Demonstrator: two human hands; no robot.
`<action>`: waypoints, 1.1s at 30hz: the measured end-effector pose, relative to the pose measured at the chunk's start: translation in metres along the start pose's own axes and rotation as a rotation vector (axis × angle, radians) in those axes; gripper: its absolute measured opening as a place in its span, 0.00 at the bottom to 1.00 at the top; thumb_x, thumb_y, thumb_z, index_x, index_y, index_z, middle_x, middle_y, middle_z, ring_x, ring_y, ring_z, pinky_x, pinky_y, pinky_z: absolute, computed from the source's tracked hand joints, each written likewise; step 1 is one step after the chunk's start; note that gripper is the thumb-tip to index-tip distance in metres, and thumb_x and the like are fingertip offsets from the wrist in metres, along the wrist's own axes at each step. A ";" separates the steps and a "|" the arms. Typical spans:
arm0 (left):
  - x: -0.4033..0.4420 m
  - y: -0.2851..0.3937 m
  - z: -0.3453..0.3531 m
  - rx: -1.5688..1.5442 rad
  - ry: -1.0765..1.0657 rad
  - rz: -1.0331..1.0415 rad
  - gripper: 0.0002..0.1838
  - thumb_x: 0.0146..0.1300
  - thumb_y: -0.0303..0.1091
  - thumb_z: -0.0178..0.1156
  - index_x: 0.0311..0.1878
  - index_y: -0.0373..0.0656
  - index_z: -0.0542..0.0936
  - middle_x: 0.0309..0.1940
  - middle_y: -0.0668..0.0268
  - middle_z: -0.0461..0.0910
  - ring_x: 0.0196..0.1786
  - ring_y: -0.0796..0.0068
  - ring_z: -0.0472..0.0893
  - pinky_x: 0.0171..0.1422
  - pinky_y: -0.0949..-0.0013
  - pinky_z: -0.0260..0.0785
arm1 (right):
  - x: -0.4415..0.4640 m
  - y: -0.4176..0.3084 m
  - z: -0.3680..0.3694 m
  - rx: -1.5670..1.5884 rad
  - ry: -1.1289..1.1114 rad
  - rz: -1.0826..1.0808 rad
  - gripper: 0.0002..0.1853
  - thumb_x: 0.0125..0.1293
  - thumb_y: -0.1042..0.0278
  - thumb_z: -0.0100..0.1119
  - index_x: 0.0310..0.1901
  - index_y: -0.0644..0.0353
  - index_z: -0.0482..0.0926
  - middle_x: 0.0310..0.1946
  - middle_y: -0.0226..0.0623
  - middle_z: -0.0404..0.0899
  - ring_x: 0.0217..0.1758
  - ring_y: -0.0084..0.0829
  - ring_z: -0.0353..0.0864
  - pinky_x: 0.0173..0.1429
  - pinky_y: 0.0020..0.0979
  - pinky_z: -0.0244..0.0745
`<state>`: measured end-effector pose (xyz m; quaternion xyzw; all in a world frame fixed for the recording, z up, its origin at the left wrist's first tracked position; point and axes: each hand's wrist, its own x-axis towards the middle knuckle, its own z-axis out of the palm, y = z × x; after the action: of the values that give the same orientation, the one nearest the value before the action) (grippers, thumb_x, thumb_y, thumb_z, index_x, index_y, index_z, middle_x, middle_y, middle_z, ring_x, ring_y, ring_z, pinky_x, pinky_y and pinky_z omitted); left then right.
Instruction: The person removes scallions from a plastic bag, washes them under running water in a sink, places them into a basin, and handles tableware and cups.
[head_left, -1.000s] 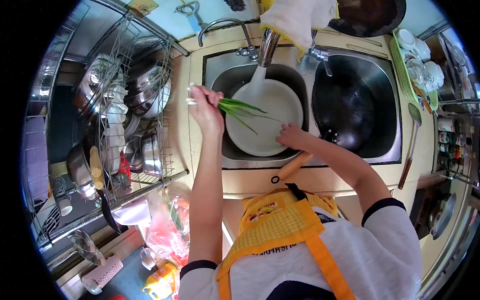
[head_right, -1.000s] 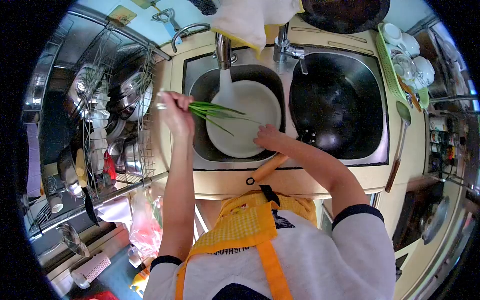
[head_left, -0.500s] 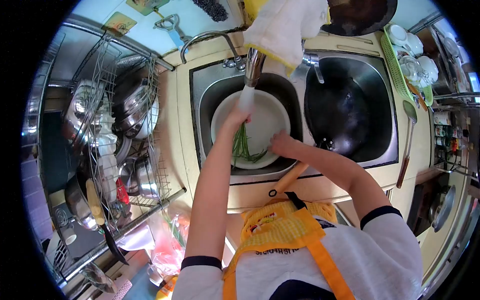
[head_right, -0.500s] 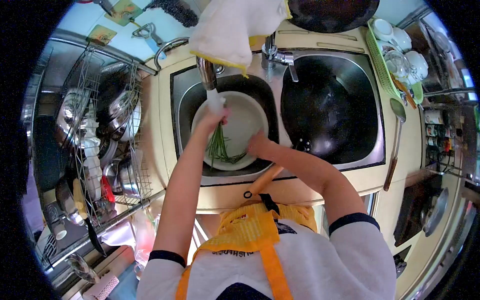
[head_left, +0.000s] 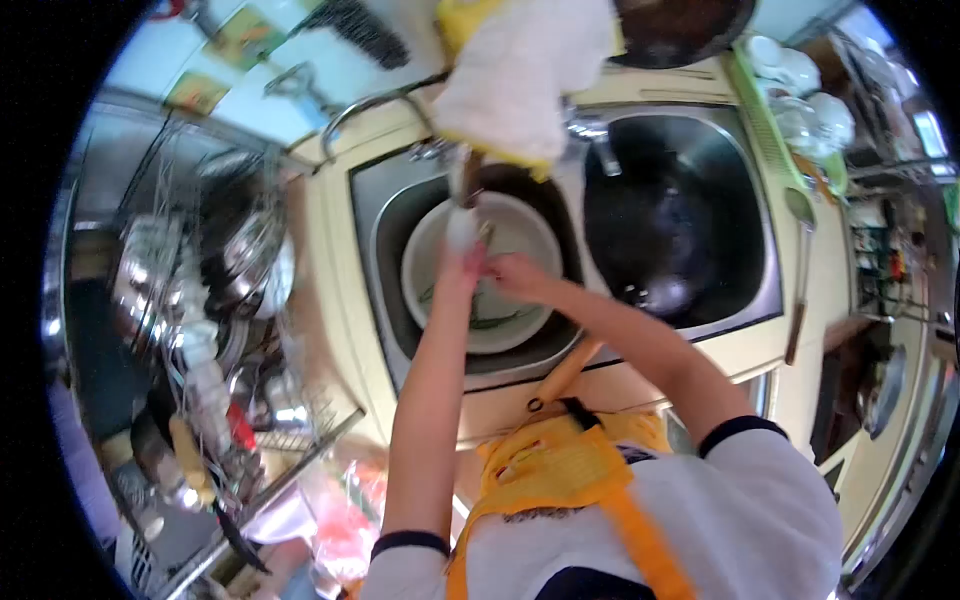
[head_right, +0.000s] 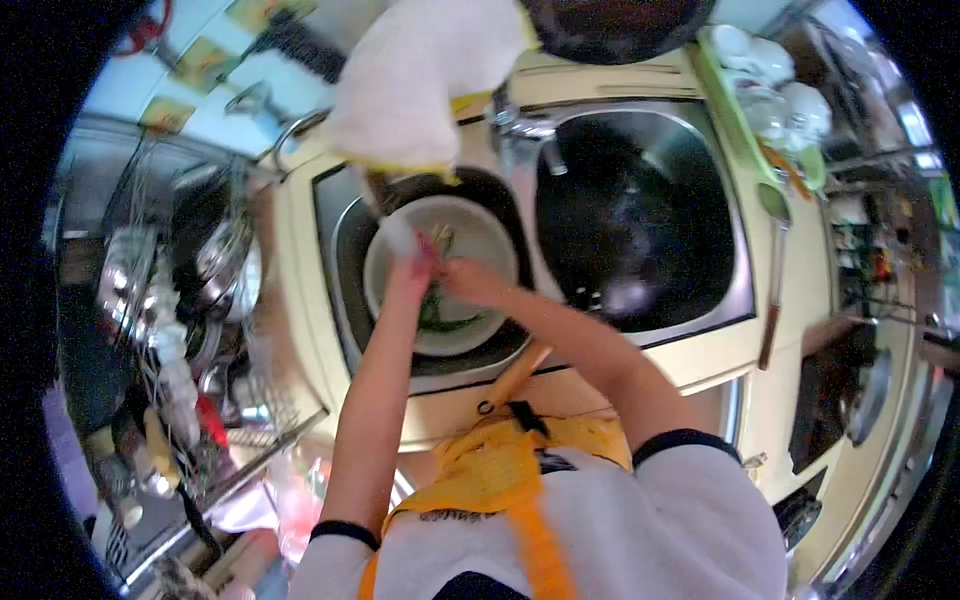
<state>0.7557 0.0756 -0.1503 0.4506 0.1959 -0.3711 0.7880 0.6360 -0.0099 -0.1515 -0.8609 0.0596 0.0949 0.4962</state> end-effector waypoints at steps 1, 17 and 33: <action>-0.017 0.001 0.004 -0.099 -0.172 0.024 0.09 0.60 0.32 0.53 0.44 0.44 0.72 0.31 0.65 0.73 0.31 0.68 0.76 0.37 0.66 0.73 | 0.015 0.001 0.002 0.250 0.152 0.005 0.13 0.53 0.73 0.53 0.42 0.59 0.76 0.40 0.44 0.77 0.42 0.35 0.77 0.45 0.32 0.73; -0.064 0.044 0.049 -0.283 -0.189 -0.035 0.11 0.65 0.42 0.43 0.34 0.47 0.70 0.19 0.73 0.64 0.16 0.80 0.61 0.16 0.78 0.52 | 0.042 -0.095 -0.025 2.202 0.024 0.094 0.21 0.63 0.51 0.44 0.40 0.63 0.74 0.32 0.39 0.77 0.36 0.32 0.78 0.42 0.33 0.75; -0.056 0.026 0.011 1.082 0.052 0.490 0.21 0.67 0.38 0.45 0.60 0.38 0.66 0.53 0.63 0.71 0.54 0.72 0.69 0.59 0.73 0.57 | 0.067 -0.108 -0.026 1.973 0.208 0.334 0.19 0.63 0.48 0.45 0.35 0.58 0.73 0.23 0.36 0.75 0.23 0.31 0.75 0.29 0.33 0.74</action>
<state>0.7385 0.0977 -0.0940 0.8294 -0.1116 -0.2141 0.5038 0.7252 0.0213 -0.0625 -0.0497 0.2744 -0.0042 0.9603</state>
